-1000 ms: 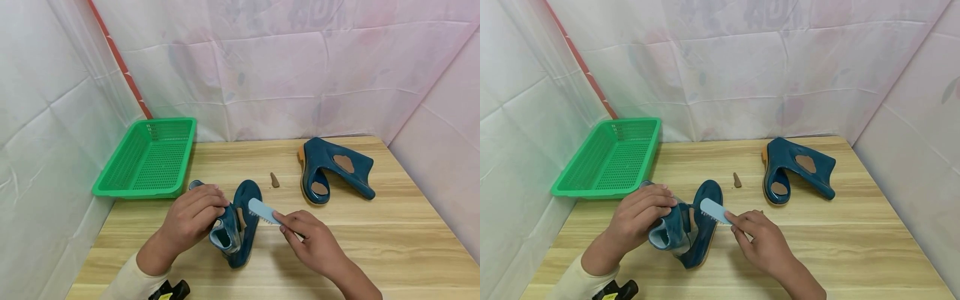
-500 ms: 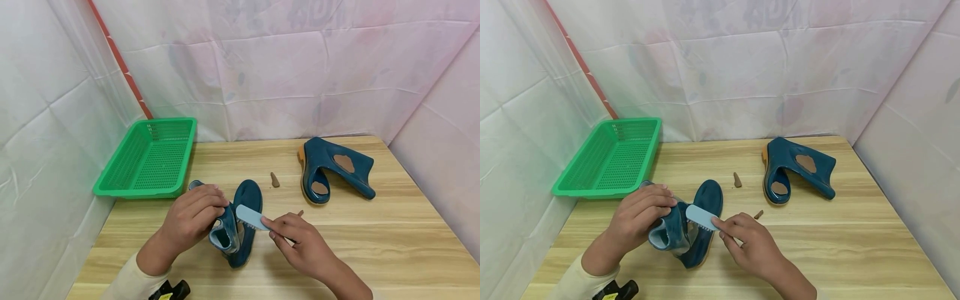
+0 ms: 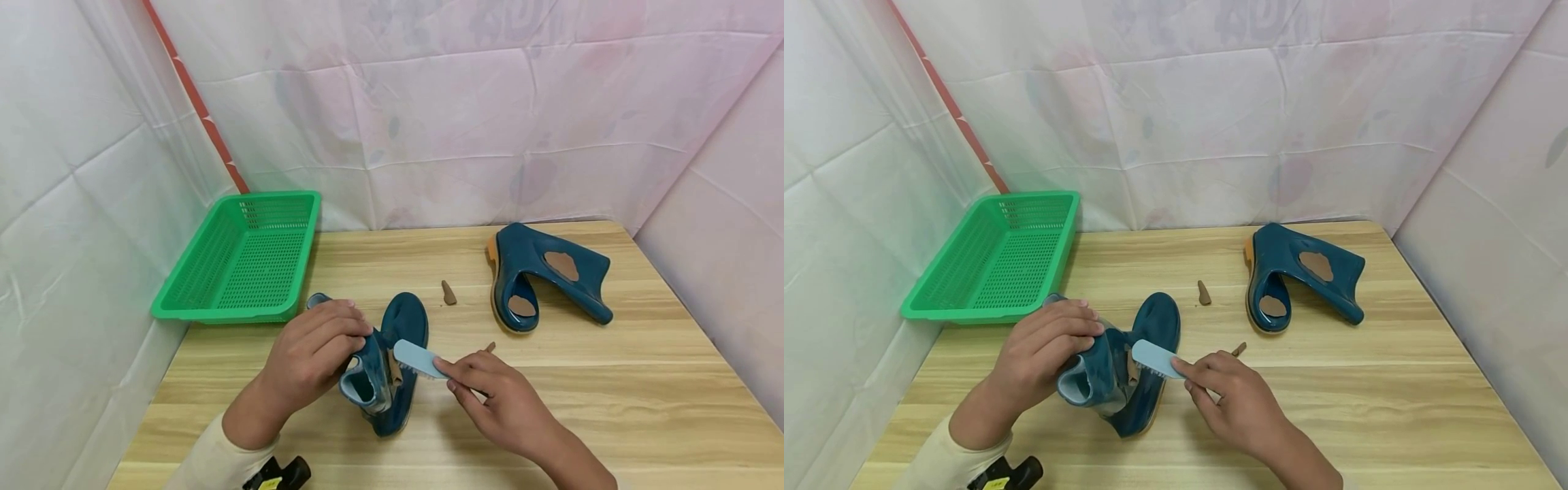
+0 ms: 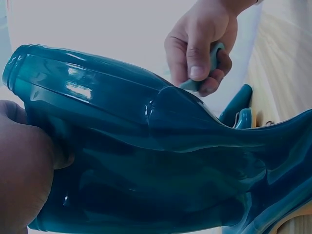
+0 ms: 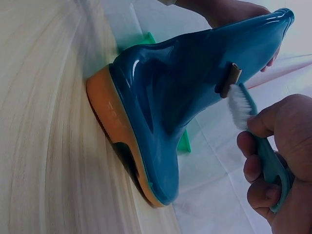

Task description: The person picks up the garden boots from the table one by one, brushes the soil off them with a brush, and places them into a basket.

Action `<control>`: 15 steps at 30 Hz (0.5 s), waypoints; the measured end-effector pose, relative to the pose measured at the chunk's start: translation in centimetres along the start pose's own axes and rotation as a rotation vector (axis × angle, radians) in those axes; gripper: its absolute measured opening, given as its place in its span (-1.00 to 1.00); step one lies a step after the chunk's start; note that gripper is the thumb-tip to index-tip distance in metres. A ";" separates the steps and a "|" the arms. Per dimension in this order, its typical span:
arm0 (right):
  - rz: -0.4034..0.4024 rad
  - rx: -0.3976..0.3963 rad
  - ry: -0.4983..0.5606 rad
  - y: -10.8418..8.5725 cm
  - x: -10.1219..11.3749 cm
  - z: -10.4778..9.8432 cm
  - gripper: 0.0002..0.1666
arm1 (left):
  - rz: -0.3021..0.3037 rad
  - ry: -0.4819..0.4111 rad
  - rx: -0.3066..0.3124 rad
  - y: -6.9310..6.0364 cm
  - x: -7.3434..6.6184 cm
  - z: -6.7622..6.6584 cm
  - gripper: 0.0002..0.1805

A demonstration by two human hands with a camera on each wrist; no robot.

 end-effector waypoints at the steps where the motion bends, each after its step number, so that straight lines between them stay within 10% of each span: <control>1: 0.004 0.000 -0.009 0.0 -0.1 0.0 -0.40 | 0.001 0.000 -0.001 0.0 0.0 0.0 -0.82; 15: 0.030 -0.057 -0.187 -0.4 -1.7 -1.0 -0.46 | 0.035 0.004 -0.027 0.2 -0.2 0.0 -0.82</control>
Point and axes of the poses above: each hand's wrist, its own y-axis towards the middle knuckle, its own z-axis out of the palm, x = y × z, the point moved 7 cm from there along y, towards the middle knuckle, and after that the axes turned 2 degrees about -z, right-handed, at the moved point
